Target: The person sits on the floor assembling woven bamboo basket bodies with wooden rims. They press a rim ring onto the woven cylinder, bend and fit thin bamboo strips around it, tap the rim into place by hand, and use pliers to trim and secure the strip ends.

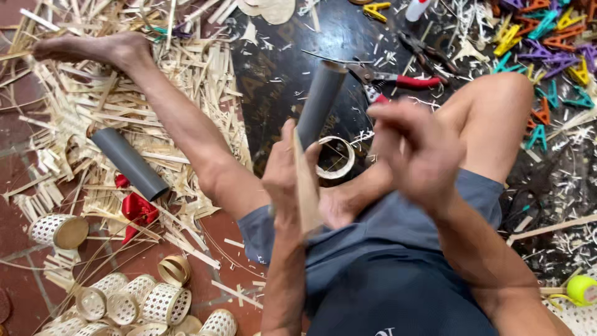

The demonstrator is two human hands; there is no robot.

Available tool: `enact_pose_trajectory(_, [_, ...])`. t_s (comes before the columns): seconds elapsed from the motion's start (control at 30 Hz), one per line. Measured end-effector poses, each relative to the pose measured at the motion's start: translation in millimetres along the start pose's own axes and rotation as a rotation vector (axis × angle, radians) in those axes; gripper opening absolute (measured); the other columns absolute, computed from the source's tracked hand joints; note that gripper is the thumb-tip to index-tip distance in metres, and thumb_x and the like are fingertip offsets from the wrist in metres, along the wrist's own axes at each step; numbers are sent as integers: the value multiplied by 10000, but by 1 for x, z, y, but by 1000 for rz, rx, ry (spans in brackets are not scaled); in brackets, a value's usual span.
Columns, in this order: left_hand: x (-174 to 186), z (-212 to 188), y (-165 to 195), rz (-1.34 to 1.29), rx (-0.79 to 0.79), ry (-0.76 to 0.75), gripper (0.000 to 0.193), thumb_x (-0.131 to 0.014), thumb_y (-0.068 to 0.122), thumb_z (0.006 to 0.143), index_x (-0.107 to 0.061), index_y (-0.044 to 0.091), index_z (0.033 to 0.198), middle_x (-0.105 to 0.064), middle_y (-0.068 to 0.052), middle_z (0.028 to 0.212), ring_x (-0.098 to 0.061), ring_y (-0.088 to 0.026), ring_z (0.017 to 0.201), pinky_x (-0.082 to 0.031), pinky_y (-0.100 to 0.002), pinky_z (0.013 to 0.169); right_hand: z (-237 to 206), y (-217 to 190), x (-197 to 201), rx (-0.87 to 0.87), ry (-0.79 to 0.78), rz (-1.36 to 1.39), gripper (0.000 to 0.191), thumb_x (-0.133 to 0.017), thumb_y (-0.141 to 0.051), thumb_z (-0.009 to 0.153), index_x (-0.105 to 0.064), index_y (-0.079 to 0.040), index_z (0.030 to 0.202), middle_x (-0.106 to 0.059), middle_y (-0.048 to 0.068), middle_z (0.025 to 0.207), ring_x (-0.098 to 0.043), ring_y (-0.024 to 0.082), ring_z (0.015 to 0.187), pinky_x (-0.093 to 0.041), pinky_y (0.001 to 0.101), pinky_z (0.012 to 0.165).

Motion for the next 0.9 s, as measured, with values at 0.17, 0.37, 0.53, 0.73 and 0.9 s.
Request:
enact_pose_trajectory(0.17, [-24, 11, 17, 185, -20, -38, 632, -773, 211, 962, -495, -1, 1488, -672, -189, 1009, -656, -375, 892, -509, -458, 801, -42, -63, -2, 429, -49, -340, 186, -728, -68, 1016, -659, 16, 1168, -724, 137, 1002, -710, 235, 810, -541, 345, 686])
enact_pose_trajectory(0.37, [-23, -26, -16, -829, 247, -252, 494, -650, 188, 1157, -492, -106, 1523, -649, -280, 1316, -703, -377, 1164, -557, -479, 1053, -51, -38, 26, 8, 2, 158, 212, -679, -149, 1031, -679, 27, 1150, -712, 99, 919, -702, 161, 731, -574, 276, 640])
enact_pose_trajectory(0.53, [-75, -83, 20, -1985, 627, -559, 658, -614, 425, 1122, -432, -137, 1412, -699, -259, 1069, -710, -292, 834, -576, -398, 719, -33, 43, 8, -34, -187, 859, 239, -716, -187, 1064, -713, 51, 1087, -693, 110, 876, -619, 154, 723, -502, 255, 657])
enact_pose_trajectory(0.73, [-105, -109, 96, -2307, 451, -1051, 583, -635, 346, 1061, -441, -44, 1450, -687, -220, 1135, -696, -285, 907, -550, -406, 767, -47, 42, -84, -233, -784, 1489, 365, -731, -327, 984, -680, 29, 1048, -663, 104, 953, -618, 160, 827, -509, 296, 756])
enact_pose_trajectory(0.9, [-94, -89, 99, -2006, 360, -1030, 489, -641, 271, 1068, -469, 25, 1454, -675, -176, 1217, -682, -269, 1014, -524, -419, 881, -20, 29, -84, -185, -822, 1150, 473, -744, -443, 918, -651, 10, 1015, -637, 100, 1017, -617, 165, 915, -516, 331, 838])
Point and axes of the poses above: each hand's wrist, its own z-axis towards the middle knuckle, its own x-axis out of the back of the hand, y = z × x, the point moved 10 cm from there along z, towards the middle knuckle
